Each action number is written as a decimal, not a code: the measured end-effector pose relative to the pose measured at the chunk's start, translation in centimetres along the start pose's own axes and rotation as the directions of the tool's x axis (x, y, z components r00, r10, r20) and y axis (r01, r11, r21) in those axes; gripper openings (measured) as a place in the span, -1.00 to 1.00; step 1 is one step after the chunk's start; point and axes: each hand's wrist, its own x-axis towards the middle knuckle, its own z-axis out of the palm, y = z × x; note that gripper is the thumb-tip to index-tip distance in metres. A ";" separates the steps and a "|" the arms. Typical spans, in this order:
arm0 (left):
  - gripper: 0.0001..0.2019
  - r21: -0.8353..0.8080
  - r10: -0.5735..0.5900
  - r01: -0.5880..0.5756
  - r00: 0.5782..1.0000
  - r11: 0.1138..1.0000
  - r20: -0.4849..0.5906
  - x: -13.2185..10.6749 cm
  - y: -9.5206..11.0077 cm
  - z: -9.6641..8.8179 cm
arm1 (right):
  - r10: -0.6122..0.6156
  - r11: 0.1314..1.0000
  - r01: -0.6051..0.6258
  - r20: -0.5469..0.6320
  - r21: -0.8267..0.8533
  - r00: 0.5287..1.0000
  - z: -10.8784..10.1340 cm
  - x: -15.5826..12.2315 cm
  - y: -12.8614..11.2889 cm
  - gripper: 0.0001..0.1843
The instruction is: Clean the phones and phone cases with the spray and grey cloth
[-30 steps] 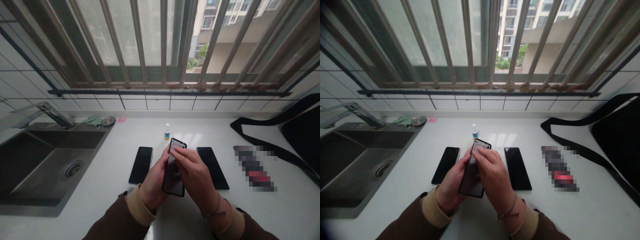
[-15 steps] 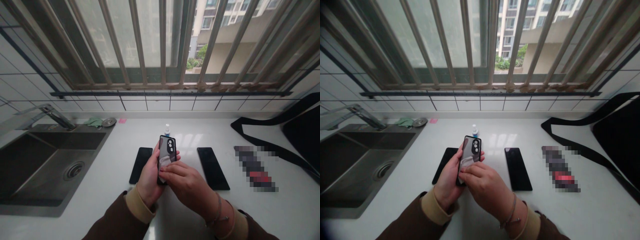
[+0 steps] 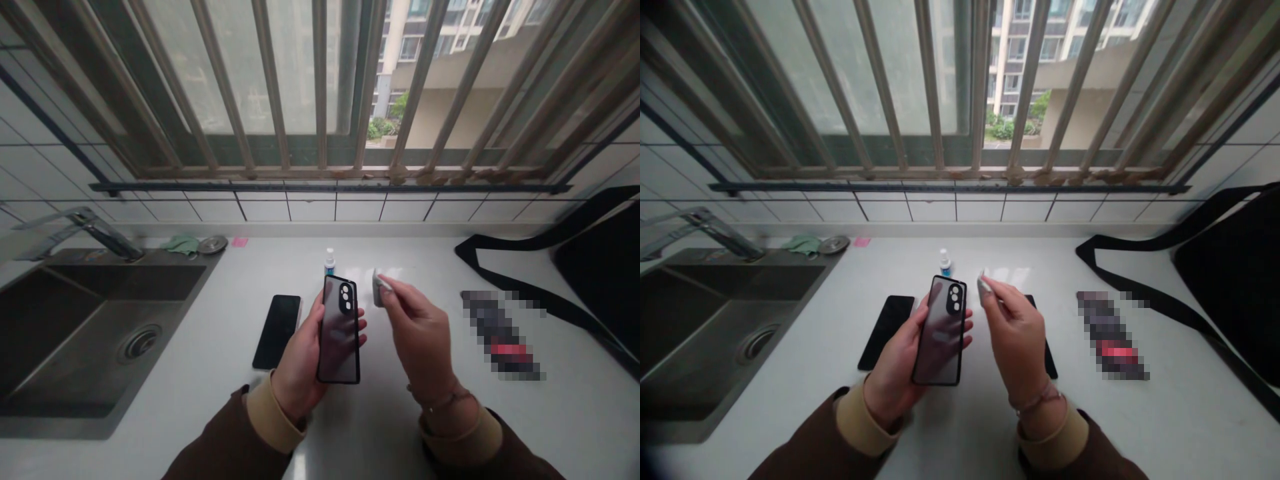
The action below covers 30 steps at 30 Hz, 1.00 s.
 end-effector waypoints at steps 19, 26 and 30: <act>-0.52 -0.024 -0.040 0.037 0.984 0.999 -0.175 0.4 1.6 0.0 | -0.401 0.889 0.437 0.697 0.138 0.595 1.7 -2.8 -1.6 -0.67; -0.52 -0.010 0.007 -0.009 0.992 1.000 -0.128 0.5 1.8 0.1 | -0.134 0.991 0.081 0.727 0.107 0.674 1.1 -2.3 -2.0 -0.82; -0.58 -0.055 0.043 -0.048 0.994 0.997 -0.099 0.5 1.8 0.2 | 0.100 0.980 -0.153 0.357 0.124 0.929 0.5 -1.6 -1.7 -0.75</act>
